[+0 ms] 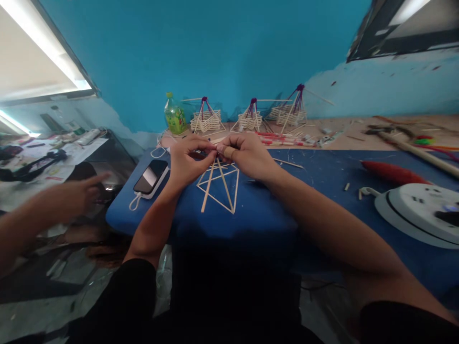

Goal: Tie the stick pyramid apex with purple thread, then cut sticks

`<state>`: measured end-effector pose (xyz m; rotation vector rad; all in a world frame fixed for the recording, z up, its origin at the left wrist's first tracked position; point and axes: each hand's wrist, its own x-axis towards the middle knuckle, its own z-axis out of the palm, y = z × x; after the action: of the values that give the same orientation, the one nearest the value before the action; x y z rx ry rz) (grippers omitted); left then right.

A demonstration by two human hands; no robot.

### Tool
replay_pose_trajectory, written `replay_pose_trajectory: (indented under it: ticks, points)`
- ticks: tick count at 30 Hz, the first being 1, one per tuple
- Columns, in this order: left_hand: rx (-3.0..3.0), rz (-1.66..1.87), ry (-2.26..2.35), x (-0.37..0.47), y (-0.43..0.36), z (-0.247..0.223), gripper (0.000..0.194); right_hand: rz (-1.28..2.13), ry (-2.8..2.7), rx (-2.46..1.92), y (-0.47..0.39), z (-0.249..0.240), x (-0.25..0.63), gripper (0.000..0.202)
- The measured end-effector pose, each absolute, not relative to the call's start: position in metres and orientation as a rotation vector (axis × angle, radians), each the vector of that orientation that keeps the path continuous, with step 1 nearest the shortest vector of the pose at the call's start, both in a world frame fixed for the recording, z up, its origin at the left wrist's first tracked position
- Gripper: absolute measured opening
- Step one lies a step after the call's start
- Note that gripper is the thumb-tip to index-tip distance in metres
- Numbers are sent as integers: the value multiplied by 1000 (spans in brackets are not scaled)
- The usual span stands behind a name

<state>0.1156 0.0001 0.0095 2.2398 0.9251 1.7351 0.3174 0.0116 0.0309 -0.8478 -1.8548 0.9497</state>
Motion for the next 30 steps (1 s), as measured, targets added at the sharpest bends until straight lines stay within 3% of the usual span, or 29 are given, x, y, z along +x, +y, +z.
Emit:
replay_pose_trajectory:
  ticks: [7,15,30]
  points:
    - [2325,1807,990,115,1,8,3,976,-1860,-770,9,34,317,24]
    - [2139,1756,1014,108,9,11,7,514,-2060,-957,17,34,329,10]
    - [2326,1678,1089,113,21,-3,7,98,-2525,-704,17,33,330,18]
